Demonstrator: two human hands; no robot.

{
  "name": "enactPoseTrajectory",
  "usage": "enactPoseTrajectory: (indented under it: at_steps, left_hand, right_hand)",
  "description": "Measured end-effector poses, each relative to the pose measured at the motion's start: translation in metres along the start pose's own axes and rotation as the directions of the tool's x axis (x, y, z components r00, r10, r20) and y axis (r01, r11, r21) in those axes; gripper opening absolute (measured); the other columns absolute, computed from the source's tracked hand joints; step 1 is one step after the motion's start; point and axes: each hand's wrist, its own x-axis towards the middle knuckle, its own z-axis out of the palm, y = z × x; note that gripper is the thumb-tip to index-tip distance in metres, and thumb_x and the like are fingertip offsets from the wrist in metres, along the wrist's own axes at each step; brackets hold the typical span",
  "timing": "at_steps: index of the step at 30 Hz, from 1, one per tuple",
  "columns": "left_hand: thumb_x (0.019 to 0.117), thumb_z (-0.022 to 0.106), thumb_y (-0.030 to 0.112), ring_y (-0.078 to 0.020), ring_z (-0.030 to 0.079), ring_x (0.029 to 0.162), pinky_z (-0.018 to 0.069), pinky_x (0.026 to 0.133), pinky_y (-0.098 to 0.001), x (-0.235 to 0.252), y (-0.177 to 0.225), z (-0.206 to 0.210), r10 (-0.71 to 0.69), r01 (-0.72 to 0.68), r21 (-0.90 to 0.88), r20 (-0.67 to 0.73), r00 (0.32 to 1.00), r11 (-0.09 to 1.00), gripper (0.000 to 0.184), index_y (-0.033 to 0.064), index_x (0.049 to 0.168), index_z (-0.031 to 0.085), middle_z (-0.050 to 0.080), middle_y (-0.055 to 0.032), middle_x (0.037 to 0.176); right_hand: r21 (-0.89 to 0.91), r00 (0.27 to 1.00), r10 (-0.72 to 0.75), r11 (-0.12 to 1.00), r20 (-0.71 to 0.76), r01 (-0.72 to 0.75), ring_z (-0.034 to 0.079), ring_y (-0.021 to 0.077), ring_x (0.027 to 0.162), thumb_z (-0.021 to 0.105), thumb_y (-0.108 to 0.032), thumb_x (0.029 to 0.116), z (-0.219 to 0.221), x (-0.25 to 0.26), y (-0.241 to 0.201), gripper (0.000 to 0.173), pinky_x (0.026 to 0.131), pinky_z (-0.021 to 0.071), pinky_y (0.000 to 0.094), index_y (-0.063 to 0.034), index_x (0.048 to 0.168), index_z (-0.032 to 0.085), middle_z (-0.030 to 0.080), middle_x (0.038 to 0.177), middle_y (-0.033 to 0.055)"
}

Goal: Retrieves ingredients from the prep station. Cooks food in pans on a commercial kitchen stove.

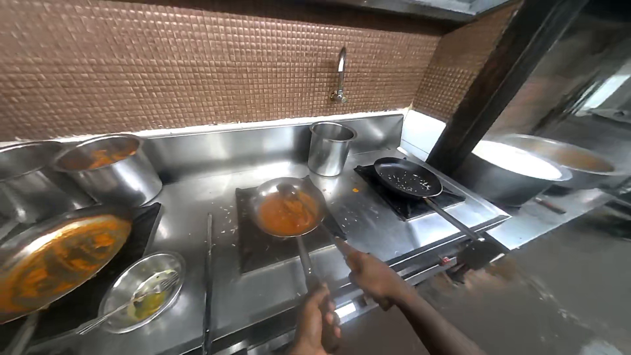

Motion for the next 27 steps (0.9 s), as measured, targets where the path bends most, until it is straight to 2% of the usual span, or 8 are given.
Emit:
enactPoseTrajectory:
  at_steps: [2,5,10,13,19,22,25,27]
  left_hand:
    - [0.1105,0.044,0.027,-0.0084,0.043,0.038,0.0440,0.035,-0.0230,0.002,0.002,-0.001,0.002,-0.002,-0.010,0.004,1.000,1.000,0.023,0.0060,0.105,0.053,0.048,-0.0006,0.061]
    - [0.1106,0.044,0.027,-0.0082,0.045,0.039,0.0446,0.035,-0.0223,-0.001,0.000,-0.004,-0.007,0.008,-0.023,0.018,1.000,1.000,0.024,0.0056,0.107,0.053,0.050,-0.0011,0.063]
    - [0.1101,0.046,0.027,-0.0080,0.045,0.039,0.0451,0.036,-0.0221,0.000,-0.001,-0.005,0.002,0.000,-0.050,0.034,0.999,0.999,0.023,0.0062,0.105,0.053,0.050,-0.0007,0.063]
    - [0.1104,0.045,0.030,-0.0086,0.046,0.039,0.0457,0.035,-0.0229,0.000,0.000,-0.005,0.002,0.000,-0.060,0.037,0.999,0.998,0.027,0.0061,0.104,0.055,0.051,-0.0011,0.063]
    - [0.1120,0.035,0.040,-0.0104,0.049,0.040,0.0458,0.035,-0.0243,0.000,-0.006,-0.009,0.039,-0.029,-0.136,0.070,0.997,0.990,0.039,0.0060,0.108,0.055,0.056,-0.0042,0.068]
    - [0.1119,0.036,0.038,-0.0103,0.049,0.041,0.0462,0.035,-0.0242,0.001,-0.005,-0.006,0.049,-0.042,-0.132,0.056,0.997,0.990,0.037,0.0056,0.110,0.055,0.057,-0.0045,0.070]
    - [0.1112,0.033,0.045,-0.0125,0.053,0.044,0.0486,0.037,-0.0260,0.005,-0.005,-0.008,0.056,-0.037,-0.168,0.108,0.993,0.985,0.047,0.0053,0.107,0.057,0.059,-0.0061,0.073]
    - [0.1060,0.027,0.063,-0.0183,0.062,0.054,0.0548,0.045,-0.0321,0.008,-0.010,-0.015,0.057,-0.017,-0.247,0.154,0.986,0.969,0.066,0.0056,0.104,0.059,0.064,-0.0094,0.078]
  right_hand:
    - [-0.044,0.995,-0.023,0.999,-0.092,0.020,0.068,0.0363,0.087,0.060,-0.019,0.0935,-0.006,-0.022,-0.002,0.092,0.078,0.0550,0.0590,-0.0369,0.166,0.007,0.068,0.105,0.0187]
    - [-0.053,0.997,-0.026,0.998,-0.073,0.022,0.068,0.0346,0.080,0.060,-0.020,0.0944,0.005,-0.054,0.010,0.092,0.072,0.0561,0.0577,-0.0385,0.166,0.005,0.067,0.099,0.0164]
    - [-0.102,0.998,0.006,0.995,0.065,0.001,0.069,0.0393,0.085,0.060,-0.019,0.0941,0.048,-0.034,0.028,0.093,0.077,0.0552,0.0623,-0.0348,0.166,0.004,0.069,0.099,0.0187]
    - [-0.088,1.000,0.012,0.996,0.025,-0.009,0.069,0.0386,0.084,0.060,-0.021,0.0945,0.034,-0.048,0.014,0.089,0.075,0.0552,0.0614,-0.0368,0.166,0.009,0.069,0.099,0.0179]
    - [-0.170,0.996,0.089,0.981,-0.026,-0.093,0.070,0.0436,0.093,0.061,-0.019,0.0936,0.047,-0.039,0.014,0.094,0.079,0.0551,0.0658,-0.0380,0.165,0.003,0.070,0.104,0.0213]
    - [-0.158,0.996,0.053,0.985,-0.066,-0.063,0.069,0.0420,0.096,0.060,-0.020,0.0935,0.030,-0.049,0.008,0.090,0.081,0.0542,0.0648,-0.0392,0.165,0.009,0.069,0.107,0.0194]
    - [-0.029,0.984,-0.014,1.000,-0.180,0.009,0.069,0.0357,0.090,0.059,-0.023,0.0934,0.029,-0.069,0.018,0.089,0.079,0.0564,0.0592,-0.0391,0.166,0.010,0.069,0.107,0.0155]
    - [0.298,0.971,-0.094,0.941,-0.218,0.158,0.064,0.0269,0.069,0.062,-0.020,0.0922,0.039,-0.093,0.042,0.089,0.063,0.0574,0.0496,-0.0368,0.166,0.015,0.067,0.101,0.0120]
